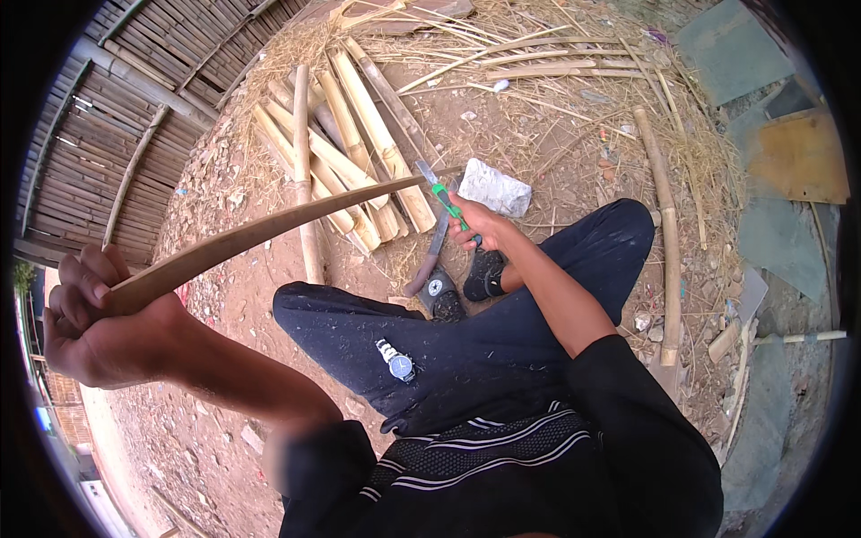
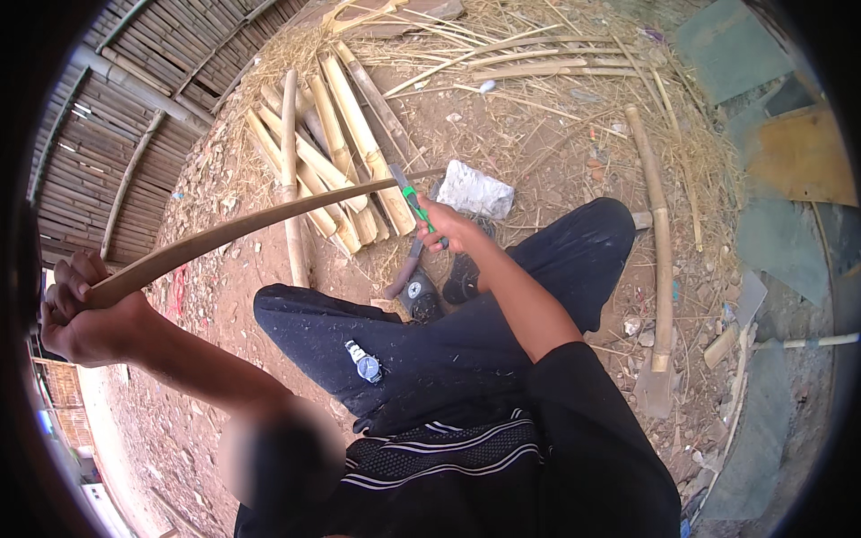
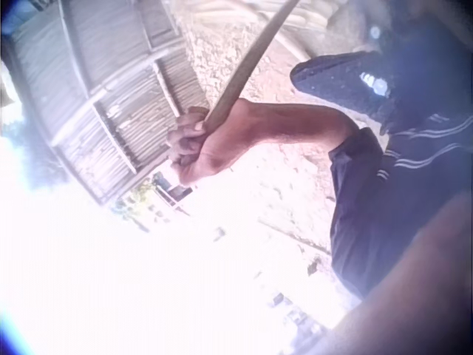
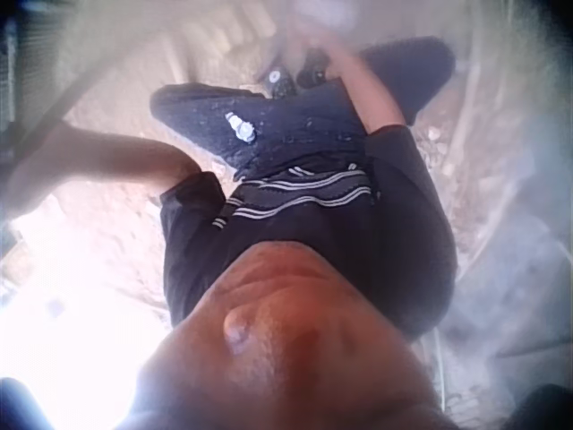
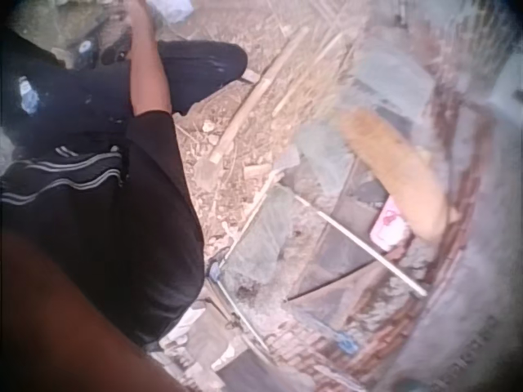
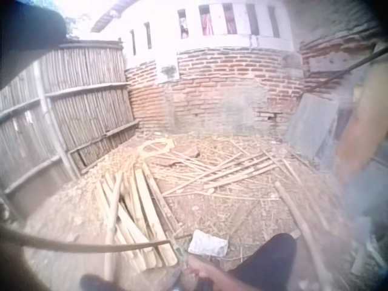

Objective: The person sits on the ground and uses a green utility knife to sharpen the end of a thin bamboo stick. They hold the stick with their left hand and scrape the knife along its length with their right hand, rotating the stick to shape it into a point.

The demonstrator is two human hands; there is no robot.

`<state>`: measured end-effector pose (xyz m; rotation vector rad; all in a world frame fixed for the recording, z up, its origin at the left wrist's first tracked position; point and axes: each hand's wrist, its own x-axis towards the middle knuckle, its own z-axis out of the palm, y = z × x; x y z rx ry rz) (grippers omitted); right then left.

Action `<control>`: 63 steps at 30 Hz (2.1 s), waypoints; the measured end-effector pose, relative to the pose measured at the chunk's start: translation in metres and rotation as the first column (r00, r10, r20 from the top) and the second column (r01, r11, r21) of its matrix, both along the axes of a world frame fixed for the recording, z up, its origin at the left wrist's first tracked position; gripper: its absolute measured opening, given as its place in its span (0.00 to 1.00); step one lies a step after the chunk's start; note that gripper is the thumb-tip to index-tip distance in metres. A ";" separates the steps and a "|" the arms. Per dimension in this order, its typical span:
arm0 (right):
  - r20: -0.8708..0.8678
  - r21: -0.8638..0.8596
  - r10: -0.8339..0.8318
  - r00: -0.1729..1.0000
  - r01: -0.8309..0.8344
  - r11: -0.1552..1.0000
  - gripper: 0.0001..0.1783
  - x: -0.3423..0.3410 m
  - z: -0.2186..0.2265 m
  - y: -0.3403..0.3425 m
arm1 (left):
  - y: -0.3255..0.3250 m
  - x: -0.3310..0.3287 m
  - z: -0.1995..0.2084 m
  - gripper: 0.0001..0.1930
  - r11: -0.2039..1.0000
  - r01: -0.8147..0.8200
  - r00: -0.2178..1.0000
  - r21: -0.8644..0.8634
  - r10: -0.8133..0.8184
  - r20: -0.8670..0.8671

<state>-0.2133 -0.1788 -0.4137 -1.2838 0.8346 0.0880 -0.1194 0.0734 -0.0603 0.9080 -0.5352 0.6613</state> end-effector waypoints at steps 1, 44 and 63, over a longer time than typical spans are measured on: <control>0.066 0.304 -0.025 0.998 0.004 0.953 0.37 -0.008 0.009 0.011 | 0.004 0.001 -0.002 0.15 1.000 0.024 1.000 -0.007 -0.024 0.020; 0.214 -0.758 0.169 0.962 0.054 0.649 0.29 -0.040 0.109 0.093 | -0.025 -0.047 -0.042 0.16 0.988 -0.033 0.995 -0.153 0.017 -0.103; 0.302 -0.805 0.214 0.929 0.128 0.580 0.27 0.003 0.100 0.089 | -0.005 -0.009 -0.038 0.16 0.990 -0.062 0.997 -0.128 0.054 -0.063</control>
